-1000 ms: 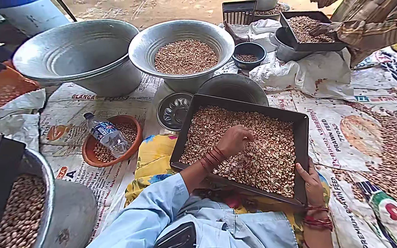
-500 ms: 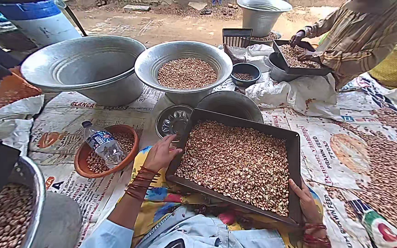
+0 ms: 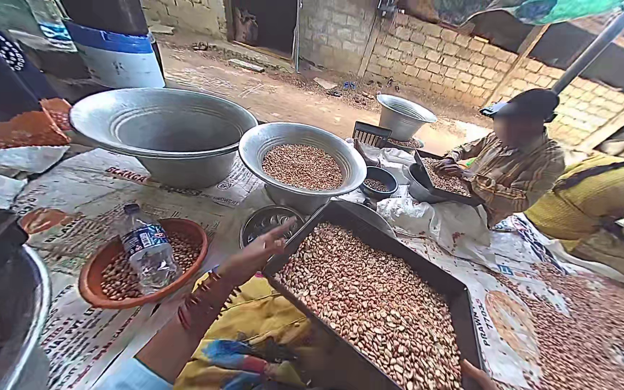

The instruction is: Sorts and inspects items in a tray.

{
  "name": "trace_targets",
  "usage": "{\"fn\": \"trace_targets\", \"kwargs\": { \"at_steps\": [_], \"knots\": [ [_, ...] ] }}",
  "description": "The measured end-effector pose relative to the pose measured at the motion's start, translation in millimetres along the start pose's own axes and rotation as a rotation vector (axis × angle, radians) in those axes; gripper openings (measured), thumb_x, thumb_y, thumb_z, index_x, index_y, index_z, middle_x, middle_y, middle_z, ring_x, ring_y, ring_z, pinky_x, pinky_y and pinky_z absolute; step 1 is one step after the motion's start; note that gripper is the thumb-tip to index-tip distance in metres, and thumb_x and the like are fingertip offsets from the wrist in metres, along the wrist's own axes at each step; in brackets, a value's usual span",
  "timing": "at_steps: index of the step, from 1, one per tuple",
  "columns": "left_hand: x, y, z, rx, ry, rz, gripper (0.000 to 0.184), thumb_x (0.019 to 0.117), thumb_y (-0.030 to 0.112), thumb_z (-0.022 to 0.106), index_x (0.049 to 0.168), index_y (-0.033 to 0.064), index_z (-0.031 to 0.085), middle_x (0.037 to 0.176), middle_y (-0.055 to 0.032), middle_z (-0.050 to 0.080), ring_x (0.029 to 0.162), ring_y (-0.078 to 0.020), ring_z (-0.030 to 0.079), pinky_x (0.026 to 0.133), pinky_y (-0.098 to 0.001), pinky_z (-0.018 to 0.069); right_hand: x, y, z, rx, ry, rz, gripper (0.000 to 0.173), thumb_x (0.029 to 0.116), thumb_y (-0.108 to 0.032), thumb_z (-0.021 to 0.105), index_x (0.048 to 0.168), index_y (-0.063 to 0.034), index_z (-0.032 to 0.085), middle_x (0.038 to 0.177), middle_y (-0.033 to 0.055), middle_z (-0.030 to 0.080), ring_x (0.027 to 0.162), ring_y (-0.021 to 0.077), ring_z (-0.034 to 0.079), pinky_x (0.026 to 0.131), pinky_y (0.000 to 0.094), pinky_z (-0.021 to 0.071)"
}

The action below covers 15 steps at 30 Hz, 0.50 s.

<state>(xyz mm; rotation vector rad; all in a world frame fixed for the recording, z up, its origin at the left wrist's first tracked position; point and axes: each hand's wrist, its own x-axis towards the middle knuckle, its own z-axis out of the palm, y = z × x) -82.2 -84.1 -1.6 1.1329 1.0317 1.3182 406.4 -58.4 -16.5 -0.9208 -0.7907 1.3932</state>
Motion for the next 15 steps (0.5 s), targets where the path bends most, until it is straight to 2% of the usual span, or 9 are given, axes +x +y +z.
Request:
{"fn": "trace_targets", "kwargs": {
  "at_steps": [1, 2, 3, 5, 7, 8, 10, 12, 15],
  "knots": [
    [11.6, 16.4, 5.8, -0.103, 0.083, 0.094, 0.064, 0.1072, 0.05, 0.035, 0.159, 0.0127, 0.032, 0.127, -0.004, 0.07, 0.104, -0.0107, 0.071, 0.087, -0.0298, 0.0592, 2.6, -16.3, 20.0, 0.041, -0.01, -0.053, 0.036, 0.0956, -0.002, 0.038, 0.089, -0.0149, 0.071, 0.077, -0.0042, 0.076, 0.07, 0.0, 0.071, 0.064, 0.0199, 0.0603],
    [23.5, 33.4, 19.4, -0.24, 0.275, 0.144, 0.054, 0.1114, 0.042, 0.025, 0.156, 0.0136, 0.037, 0.122, -0.0082, 0.072, 0.092, -0.0133, 0.073, 0.075, -0.0291, 0.0603, 6.6, -32.5, 43.2, 0.052, -0.014, -0.112, 0.04, 0.0979, -0.002, 0.034, 0.088, -0.0165, 0.071, 0.076, -0.0056, 0.076, 0.069, -0.0015, 0.071, 0.063, 0.0184, 0.0598],
    [36.8, 46.6, 32.2, -0.397, 0.445, 0.166, 0.049, 0.1125, 0.034, 0.023, 0.154, 0.0129, 0.039, 0.122, -0.0142, 0.07, 0.091, -0.02, 0.073, 0.073, -0.0349, 0.0605, 14.5, -46.1, 69.1, 0.047, 0.0, -0.186, 0.042, 0.0988, -0.003, 0.031, 0.088, -0.017, 0.069, 0.074, -0.0069, 0.075, 0.067, -0.0023, 0.071, 0.061, 0.0178, 0.0595],
    [57.8, 48.0, 53.1, -0.572, 0.516, 0.205, 0.048, 0.1131, 0.027, 0.022, 0.159, 0.0136, 0.031, 0.146, -0.0166, 0.053, 0.114, -0.0274, 0.067, 0.088, -0.0424, 0.0584, 41.5, -64.1, 128.2, -0.023, 0.072, -0.358, 0.031, 0.1002, -0.003, 0.033, 0.092, -0.0144, 0.061, 0.071, -0.0096, 0.07, 0.063, -0.0036, 0.067, 0.056, 0.017, 0.0576],
    [62.1, 24.2, 83.7, -0.568, 0.387, 0.191, 0.051, 0.1105, 0.024, 0.032, 0.16, 0.0117, 0.029, 0.156, -0.0153, 0.045, 0.13, -0.0301, 0.059, 0.098, -0.0472, 0.056, 77.3, -70.2, 191.5, -0.147, 0.13, -0.501, 0.016, 0.0951, 0.0, 0.045, 0.102, -0.0072, 0.057, 0.077, -0.0057, 0.066, 0.067, -0.001, 0.066, 0.059, 0.0188, 0.0576],
    [56.8, 9.7, 101.7, -0.544, 0.3, 0.132, 0.054, 0.1071, 0.023, 0.039, 0.159, 0.0106, 0.031, 0.156, -0.0149, 0.044, 0.131, -0.0304, 0.058, 0.098, -0.0481, 0.0562, 98.2, -67.9, 219.7, -0.258, 0.15, -0.565, 0.023, 0.0906, 0.001, 0.052, 0.113, -0.0006, 0.058, 0.089, 0.0018, 0.066, 0.078, 0.0043, 0.066, 0.07, 0.0235, 0.057],
    [41.1, -16.5, 129.6, -0.534, 0.139, -0.059, 0.055, 0.1055, 0.021, 0.047, 0.157, 0.0085, 0.034, 0.153, -0.0187, 0.046, 0.126, -0.0346, 0.06, 0.095, -0.0522, 0.0567, 139.7, -62.6, 269.6, -0.563, 0.1, -0.614, 0.069, 0.0832, 0.001, 0.066, 0.149, 0.0058, 0.044, 0.13, 0.0244, 0.06, 0.114, 0.0249, 0.061, 0.098, 0.0401, 0.0503],
    [22.8, -35.0, 136.1, -0.5, 0.024, -0.222, 0.058, 0.104, 0.018, 0.049, 0.158, 0.0075, 0.03, 0.154, -0.0209, 0.043, 0.126, -0.0364, 0.06, 0.096, -0.0526, 0.0564, 167.1, -49.5, 317.9, -0.902, 0.085, -0.572, 0.08, 0.0864, -0.007, 0.074, 0.158, -0.0036, 0.037, 0.142, 0.0314, 0.054, 0.128, 0.043, 0.055, 0.106, 0.0569, 0.0427],
    [0.6, -47.9, 116.5, -0.392, 0.023, -0.285, 0.059, 0.1023, 0.014, 0.049, 0.158, 0.0086, 0.031, 0.158, -0.0172, 0.041, 0.127, -0.0311, 0.061, 0.095, -0.0474, 0.0572, 190.2, -22.5, 378.3, -1.304, 0.041, -0.474, 0.089, 0.0938, -0.02, 0.071, 0.166, -0.0207, 0.02, 0.151, 0.0316, 0.044, 0.121, 0.0462, 0.059, 0.1, 0.0578, 0.0471]
  ]
}}
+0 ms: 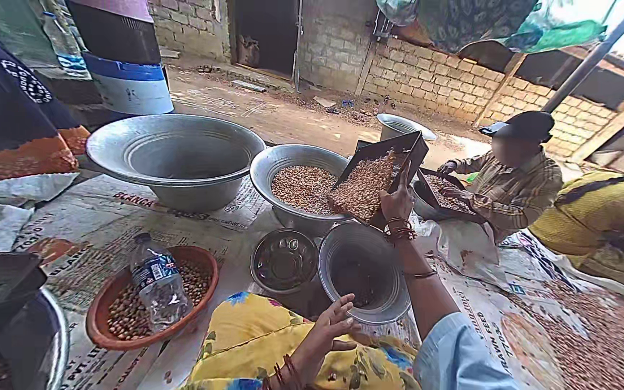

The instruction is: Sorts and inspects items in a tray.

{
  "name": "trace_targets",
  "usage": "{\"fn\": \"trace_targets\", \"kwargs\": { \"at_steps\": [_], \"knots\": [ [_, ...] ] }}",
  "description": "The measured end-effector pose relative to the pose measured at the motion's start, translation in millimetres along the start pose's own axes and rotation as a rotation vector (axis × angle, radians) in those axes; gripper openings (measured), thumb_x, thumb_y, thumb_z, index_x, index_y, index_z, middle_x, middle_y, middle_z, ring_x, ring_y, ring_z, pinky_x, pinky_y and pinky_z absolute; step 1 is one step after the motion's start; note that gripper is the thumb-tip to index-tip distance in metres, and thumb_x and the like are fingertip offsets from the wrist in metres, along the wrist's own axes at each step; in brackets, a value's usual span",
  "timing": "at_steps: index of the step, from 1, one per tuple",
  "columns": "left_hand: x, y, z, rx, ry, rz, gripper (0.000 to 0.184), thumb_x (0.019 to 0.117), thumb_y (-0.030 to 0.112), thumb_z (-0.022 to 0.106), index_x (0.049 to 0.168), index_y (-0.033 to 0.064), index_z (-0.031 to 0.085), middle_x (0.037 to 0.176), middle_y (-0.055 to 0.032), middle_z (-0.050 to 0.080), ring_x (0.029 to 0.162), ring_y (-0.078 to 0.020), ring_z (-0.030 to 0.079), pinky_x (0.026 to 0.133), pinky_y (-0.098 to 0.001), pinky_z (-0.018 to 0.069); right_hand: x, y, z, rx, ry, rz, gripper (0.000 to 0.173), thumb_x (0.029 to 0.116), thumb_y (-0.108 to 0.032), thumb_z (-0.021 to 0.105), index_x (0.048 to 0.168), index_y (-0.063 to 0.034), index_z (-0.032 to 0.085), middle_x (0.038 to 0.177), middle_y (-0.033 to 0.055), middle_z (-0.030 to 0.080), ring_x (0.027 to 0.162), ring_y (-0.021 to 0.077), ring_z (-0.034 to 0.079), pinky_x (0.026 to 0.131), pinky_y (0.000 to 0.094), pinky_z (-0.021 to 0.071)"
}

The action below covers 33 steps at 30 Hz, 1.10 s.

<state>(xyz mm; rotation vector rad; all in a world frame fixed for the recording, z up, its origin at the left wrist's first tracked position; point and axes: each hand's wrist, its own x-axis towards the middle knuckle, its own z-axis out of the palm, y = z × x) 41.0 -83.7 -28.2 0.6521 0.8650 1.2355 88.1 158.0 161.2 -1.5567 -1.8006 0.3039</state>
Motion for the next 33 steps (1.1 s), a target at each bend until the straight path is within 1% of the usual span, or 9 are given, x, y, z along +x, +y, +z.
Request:
{"fn": "trace_targets", "kwargs": {
  "at_steps": [6, 11, 16, 20, 23, 27, 29, 31, 33],
  "knots": [
    [-21.2, -16.3, -53.7, 0.083, 0.198, -0.005, 0.048, 0.1031, 0.011, 0.047, 0.15, 0.0059, 0.041, 0.148, -0.0173, 0.049, 0.119, -0.0312, 0.064, 0.092, -0.0475, 0.0578, -30.6, -42.8, 42.7, -0.159, -0.168, -0.16, 0.088, 0.0923, -0.015, 0.068, 0.166, -0.0192, 0.02, 0.153, 0.0317, 0.039, 0.112, 0.0436, 0.065, 0.095, 0.0525, 0.0529],
    [-18.4, -39.1, -50.1, 0.131, 0.163, -0.095, 0.041, 0.1048, 0.006, 0.046, 0.146, 0.0014, 0.045, 0.139, -0.0193, 0.056, 0.11, -0.0265, 0.067, 0.09, -0.042, 0.0576, -72.6, -34.0, 32.2, -0.237, -0.086, -0.323, 0.098, 0.0914, -0.009, 0.065, 0.166, -0.0384, 0.009, 0.15, 0.0316, 0.04, 0.089, 0.0365, 0.069, 0.078, 0.0467, 0.057],
    [-8.7, -51.9, -32.7, 0.202, 0.095, -0.128, 0.036, 0.1042, 0.003, 0.049, 0.14, 0.0011, 0.051, 0.134, -0.0168, 0.059, 0.104, -0.0235, 0.068, 0.088, -0.0403, 0.0583, -119.2, 17.8, 28.9, -0.188, 0.175, -0.515, 0.08, 0.0804, 0.007, 0.069, 0.15, -0.0316, 0.056, 0.142, 0.0377, 0.049, 0.094, 0.0474, 0.07, 0.071, 0.05, 0.0587],
    [-7.0, -59.7, -25.5, 0.279, 0.092, -0.124, 0.035, 0.103, 0.002, 0.049, 0.138, 0.0003, 0.052, 0.133, -0.0168, 0.058, 0.103, -0.0228, 0.068, 0.086, -0.0396, 0.0577, -147.7, 61.2, 29.3, -0.074, 0.345, -0.673, 0.078, 0.0686, 0.016, 0.07, 0.134, -0.0275, 0.071, 0.136, 0.0389, 0.055, 0.101, 0.0529, 0.069, 0.069, 0.0531, 0.0597],
    [-11.9, -62.9, -23.5, 0.315, 0.096, -0.093, 0.036, 0.1017, 0.003, 0.05, 0.137, 0.0002, 0.053, 0.133, -0.0161, 0.059, 0.102, -0.0221, 0.068, 0.087, -0.0392, 0.0581, -161.5, 87.7, 25.3, -0.047, 0.431, -0.706, 0.07, 0.0658, 0.008, 0.068, 0.127, -0.0256, 0.073, 0.133, 0.0388, 0.057, 0.102, 0.0538, 0.068, 0.065, 0.0522, 0.0586],
    [-24.7, -57.7, -25.0, 0.352, 0.03, -0.035, 0.032, 0.1011, 0.004, 0.05, 0.132, -0.0002, 0.056, 0.126, -0.0117, 0.065, 0.097, -0.0182, 0.071, 0.084, -0.0362, 0.0601, -167.2, 125.7, 1.1, 0.042, 0.489, -0.487, 0.058, 0.0739, 0.004, 0.06, 0.132, 0.0037, 0.065, 0.133, 0.0382, 0.058, 0.095, 0.0527, 0.07, 0.065, 0.0567, 0.0571],
    [-29.8, -55.6, -29.5, 0.359, 0.037, 0.015, 0.03, 0.0996, 0.006, 0.05, 0.128, 0.0005, 0.06, 0.12, -0.009, 0.068, 0.091, -0.016, 0.072, 0.08, -0.0339, 0.061, -159.9, 154.9, -15.9, 0.292, 0.501, -0.258, 0.073, 0.0765, 0.001, 0.055, 0.147, 0.0139, 0.044, 0.135, 0.0324, 0.06, 0.102, 0.0338, 0.071, 0.079, 0.044, 0.0579],
    [-32.8, -55.4, -37.0, 0.382, 0.06, 0.095, 0.031, 0.0976, 0.007, 0.05, 0.125, -0.0006, 0.06, 0.116, -0.0075, 0.07, 0.091, -0.015, 0.072, 0.079, -0.0324, 0.0618, -150.2, 187.4, -45.1, 0.761, 0.496, 0.007, 0.092, 0.0733, 0.008, 0.053, 0.161, -0.0003, 0.026, 0.143, 0.0242, 0.053, 0.099, 0.01, 0.066, 0.078, 0.0219, 0.0543],
    [-37.6, -53.8, -46.1, 0.481, 0.063, 0.161, 0.03, 0.0973, 0.008, 0.05, 0.123, -0.0015, 0.063, 0.116, -0.0064, 0.071, 0.093, -0.0137, 0.072, 0.082, -0.0318, 0.0616, -149.2, 229.6, -76.7, 1.027, 0.548, 0.194, 0.099, 0.0715, 0.021, 0.054, 0.162, -0.0103, 0.03, 0.145, 0.0174, 0.054, 0.089, 0.0066, 0.067, 0.07, 0.0196, 0.0554]
  ]
}}
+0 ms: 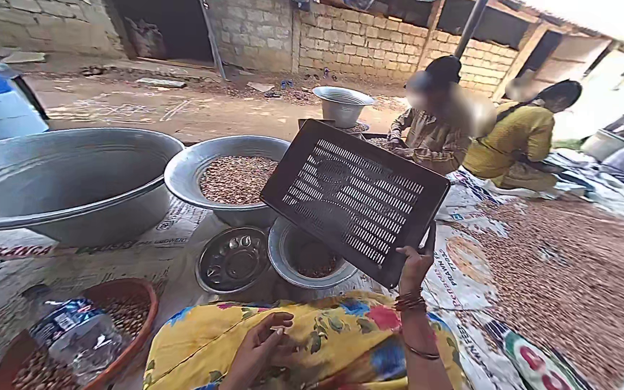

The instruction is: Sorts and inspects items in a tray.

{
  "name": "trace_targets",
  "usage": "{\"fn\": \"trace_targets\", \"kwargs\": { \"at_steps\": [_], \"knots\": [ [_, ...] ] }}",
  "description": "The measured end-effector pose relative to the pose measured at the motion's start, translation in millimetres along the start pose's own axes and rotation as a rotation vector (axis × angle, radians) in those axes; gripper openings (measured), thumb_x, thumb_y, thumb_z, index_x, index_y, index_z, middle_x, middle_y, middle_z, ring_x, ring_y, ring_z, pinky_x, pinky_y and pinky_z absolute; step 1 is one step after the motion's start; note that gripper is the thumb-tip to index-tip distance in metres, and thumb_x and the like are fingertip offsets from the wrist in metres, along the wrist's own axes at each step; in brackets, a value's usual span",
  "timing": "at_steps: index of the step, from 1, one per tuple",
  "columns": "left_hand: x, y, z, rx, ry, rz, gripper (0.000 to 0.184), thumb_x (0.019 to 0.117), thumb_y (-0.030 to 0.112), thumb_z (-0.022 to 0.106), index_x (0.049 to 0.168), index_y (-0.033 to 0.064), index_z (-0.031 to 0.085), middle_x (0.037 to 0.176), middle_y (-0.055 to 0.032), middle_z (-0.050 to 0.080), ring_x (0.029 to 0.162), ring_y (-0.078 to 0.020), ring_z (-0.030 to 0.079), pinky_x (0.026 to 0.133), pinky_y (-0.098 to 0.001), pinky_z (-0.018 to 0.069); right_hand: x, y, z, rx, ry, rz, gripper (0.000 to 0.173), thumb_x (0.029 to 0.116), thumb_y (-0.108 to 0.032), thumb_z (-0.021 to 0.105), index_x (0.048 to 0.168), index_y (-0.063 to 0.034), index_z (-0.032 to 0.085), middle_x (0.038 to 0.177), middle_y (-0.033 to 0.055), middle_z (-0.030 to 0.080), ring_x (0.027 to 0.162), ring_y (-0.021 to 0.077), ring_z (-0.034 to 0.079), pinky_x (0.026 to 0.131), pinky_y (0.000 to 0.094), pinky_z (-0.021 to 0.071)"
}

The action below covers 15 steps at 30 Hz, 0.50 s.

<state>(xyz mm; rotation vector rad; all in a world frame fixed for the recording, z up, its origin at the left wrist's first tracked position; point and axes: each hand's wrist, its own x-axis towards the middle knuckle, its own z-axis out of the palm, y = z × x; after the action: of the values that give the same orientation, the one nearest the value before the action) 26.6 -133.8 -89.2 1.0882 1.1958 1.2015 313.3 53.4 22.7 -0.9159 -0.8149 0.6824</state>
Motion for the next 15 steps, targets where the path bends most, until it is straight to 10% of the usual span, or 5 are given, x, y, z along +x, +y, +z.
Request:
{"fn": "trace_targets", "kwargs": {
  "at_steps": [5, 11, 15],
  "knots": [
    [-12.1, 0.4, -2.4, 0.36, -0.197, 0.332, 0.02, 0.0947, 0.003, 0.059, 0.105, -0.0085, 0.071, 0.101, -0.0114, 0.075, 0.092, -0.0111, 0.072, 0.09, -0.031, 0.0591, 19.1, -1.4, -108.4, -0.113, 0.302, 0.179, 0.08, 0.0723, 0.02, 0.057, 0.149, -0.0013, 0.05, 0.136, 0.0177, 0.059, 0.099, 0.0155, 0.062, 0.078, 0.029, 0.0528],
    [6.4, -5.1, 71.6, 0.711, -0.616, 0.753, 0.016, 0.0963, 0.014, 0.062, 0.104, 0.0127, 0.076, 0.103, -0.0043, 0.075, 0.1, -0.0197, 0.072, 0.089, -0.0405, 0.0594, 35.8, 3.4, -178.8, -0.336, 0.663, 0.217, 0.046, 0.0748, 0.012, 0.065, 0.121, 0.0072, 0.061, 0.096, 0.0168, 0.062, 0.079, 0.019, 0.06, 0.07, 0.0352, 0.0504],
    [28.0, -32.9, 129.7, 0.728, -0.969, 0.823, 0.02, 0.1007, 0.012, 0.057, 0.111, 0.0057, 0.073, 0.118, -0.0124, 0.072, 0.12, -0.0286, 0.065, 0.109, -0.0449, 0.0477, 47.4, 35.9, -219.9, -0.315, 0.747, 0.248, 0.073, 0.0754, 0.014, 0.062, 0.146, 0.0053, 0.048, 0.125, 0.0264, 0.06, 0.106, 0.0315, 0.06, 0.086, 0.0465, 0.051]
  ]
}}
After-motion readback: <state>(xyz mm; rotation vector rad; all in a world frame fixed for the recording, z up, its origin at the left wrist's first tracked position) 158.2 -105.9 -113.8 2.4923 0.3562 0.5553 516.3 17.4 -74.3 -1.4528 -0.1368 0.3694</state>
